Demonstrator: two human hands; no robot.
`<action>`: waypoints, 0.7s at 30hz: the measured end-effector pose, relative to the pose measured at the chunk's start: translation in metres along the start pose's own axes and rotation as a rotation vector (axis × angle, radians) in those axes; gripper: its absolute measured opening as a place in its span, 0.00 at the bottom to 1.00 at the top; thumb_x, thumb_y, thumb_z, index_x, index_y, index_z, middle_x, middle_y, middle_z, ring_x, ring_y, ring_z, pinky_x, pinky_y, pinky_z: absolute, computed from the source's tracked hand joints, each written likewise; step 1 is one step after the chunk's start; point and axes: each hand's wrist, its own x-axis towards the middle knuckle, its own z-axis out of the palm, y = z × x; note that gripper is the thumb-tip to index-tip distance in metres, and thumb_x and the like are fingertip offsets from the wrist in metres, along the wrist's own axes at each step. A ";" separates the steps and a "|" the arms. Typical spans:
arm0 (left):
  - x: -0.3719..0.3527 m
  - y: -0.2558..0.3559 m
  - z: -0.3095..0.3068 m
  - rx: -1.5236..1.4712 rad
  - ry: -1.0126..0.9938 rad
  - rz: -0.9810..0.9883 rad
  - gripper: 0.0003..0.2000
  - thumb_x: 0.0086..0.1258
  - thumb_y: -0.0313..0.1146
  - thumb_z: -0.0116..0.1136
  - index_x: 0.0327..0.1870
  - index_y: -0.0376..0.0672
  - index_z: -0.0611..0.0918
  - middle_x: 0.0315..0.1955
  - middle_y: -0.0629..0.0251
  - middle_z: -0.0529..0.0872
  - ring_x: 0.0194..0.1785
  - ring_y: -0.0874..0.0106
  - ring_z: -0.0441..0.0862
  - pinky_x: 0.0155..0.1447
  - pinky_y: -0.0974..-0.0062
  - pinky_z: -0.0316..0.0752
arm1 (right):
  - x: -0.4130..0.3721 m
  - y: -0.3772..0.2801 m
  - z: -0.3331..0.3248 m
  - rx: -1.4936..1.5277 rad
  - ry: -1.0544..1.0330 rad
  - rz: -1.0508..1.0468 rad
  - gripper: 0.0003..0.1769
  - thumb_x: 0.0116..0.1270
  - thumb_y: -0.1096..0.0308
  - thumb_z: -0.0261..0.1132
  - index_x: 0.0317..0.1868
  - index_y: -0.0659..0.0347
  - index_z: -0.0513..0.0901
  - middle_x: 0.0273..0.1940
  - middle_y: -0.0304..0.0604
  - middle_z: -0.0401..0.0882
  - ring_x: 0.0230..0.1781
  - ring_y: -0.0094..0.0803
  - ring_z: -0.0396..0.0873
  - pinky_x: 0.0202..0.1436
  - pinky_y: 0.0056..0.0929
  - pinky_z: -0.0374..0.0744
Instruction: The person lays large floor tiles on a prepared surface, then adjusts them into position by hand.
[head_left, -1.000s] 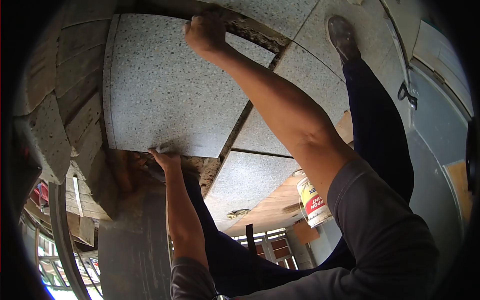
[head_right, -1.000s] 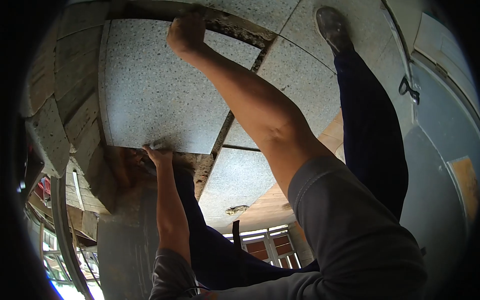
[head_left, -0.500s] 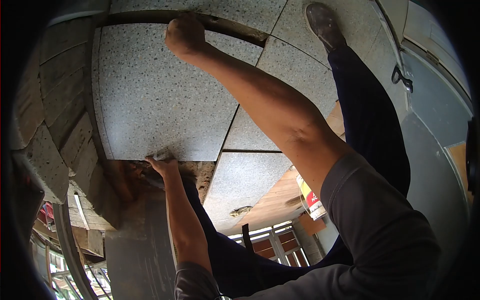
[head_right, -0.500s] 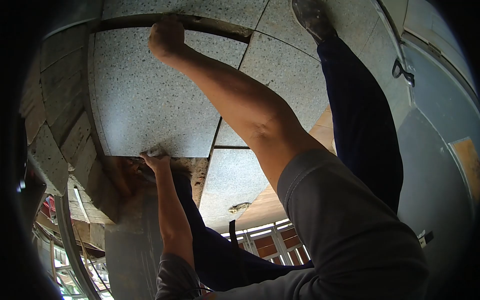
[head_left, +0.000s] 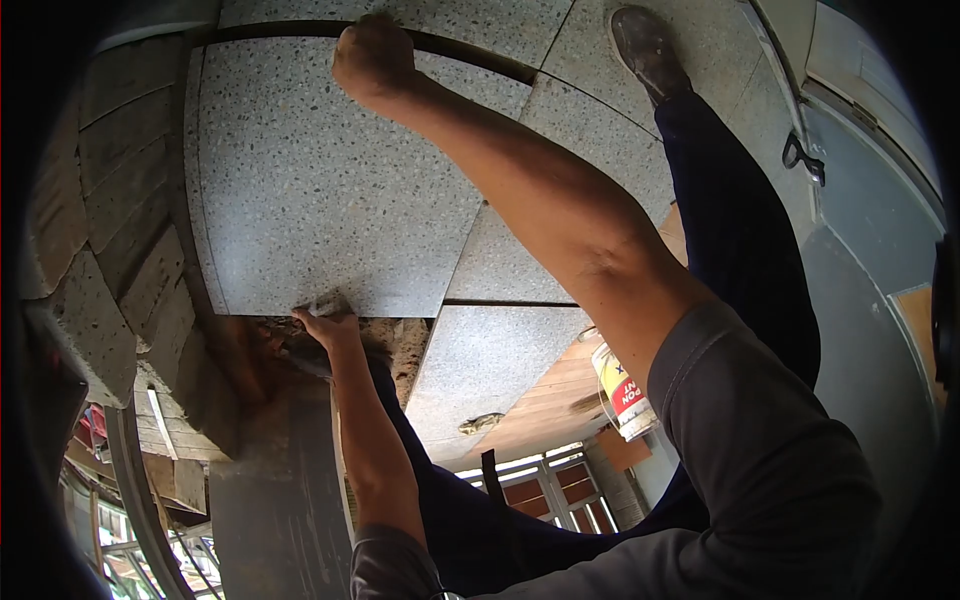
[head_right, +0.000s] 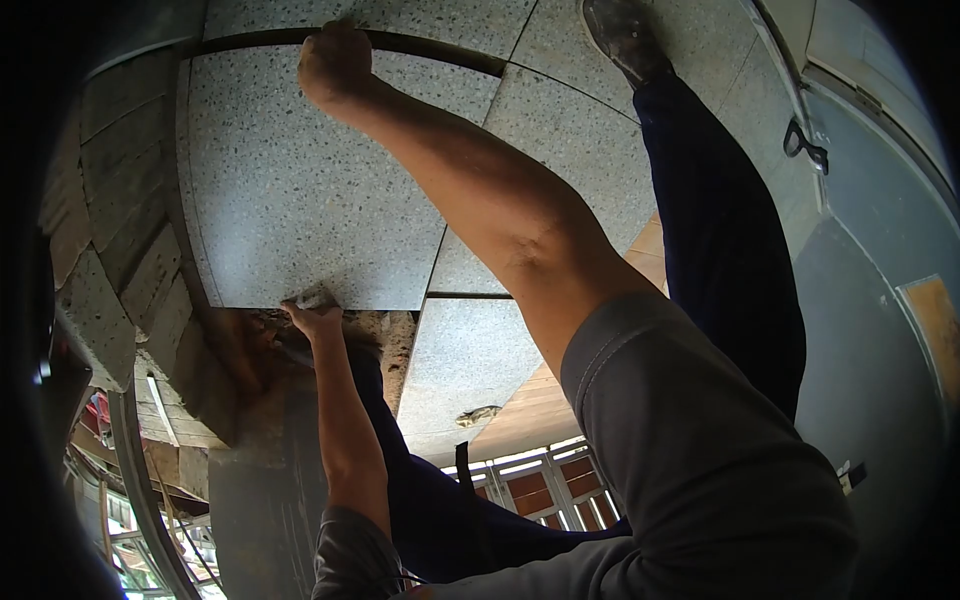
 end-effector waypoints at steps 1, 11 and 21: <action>0.001 -0.001 0.000 0.031 0.006 0.007 0.33 0.71 0.66 0.45 0.69 0.53 0.69 0.65 0.63 0.71 0.66 0.56 0.69 0.68 0.48 0.63 | 0.002 0.001 0.000 -0.027 -0.002 -0.007 0.10 0.55 0.68 0.63 0.25 0.67 0.85 0.32 0.58 0.82 0.38 0.51 0.81 0.45 0.47 0.81; 0.002 -0.006 0.004 -0.023 -0.016 0.014 0.34 0.71 0.65 0.46 0.71 0.54 0.67 0.69 0.63 0.67 0.70 0.56 0.64 0.71 0.45 0.56 | 0.006 0.001 0.010 -0.115 -0.089 0.011 0.09 0.55 0.65 0.64 0.28 0.60 0.88 0.33 0.54 0.82 0.43 0.46 0.79 0.46 0.45 0.79; 0.015 -0.009 0.001 -0.035 -0.054 0.003 0.33 0.71 0.65 0.45 0.70 0.53 0.67 0.68 0.63 0.68 0.69 0.55 0.65 0.71 0.45 0.56 | 0.009 0.002 0.019 -0.125 -0.052 -0.012 0.10 0.56 0.62 0.64 0.29 0.58 0.88 0.35 0.52 0.83 0.42 0.46 0.78 0.48 0.43 0.77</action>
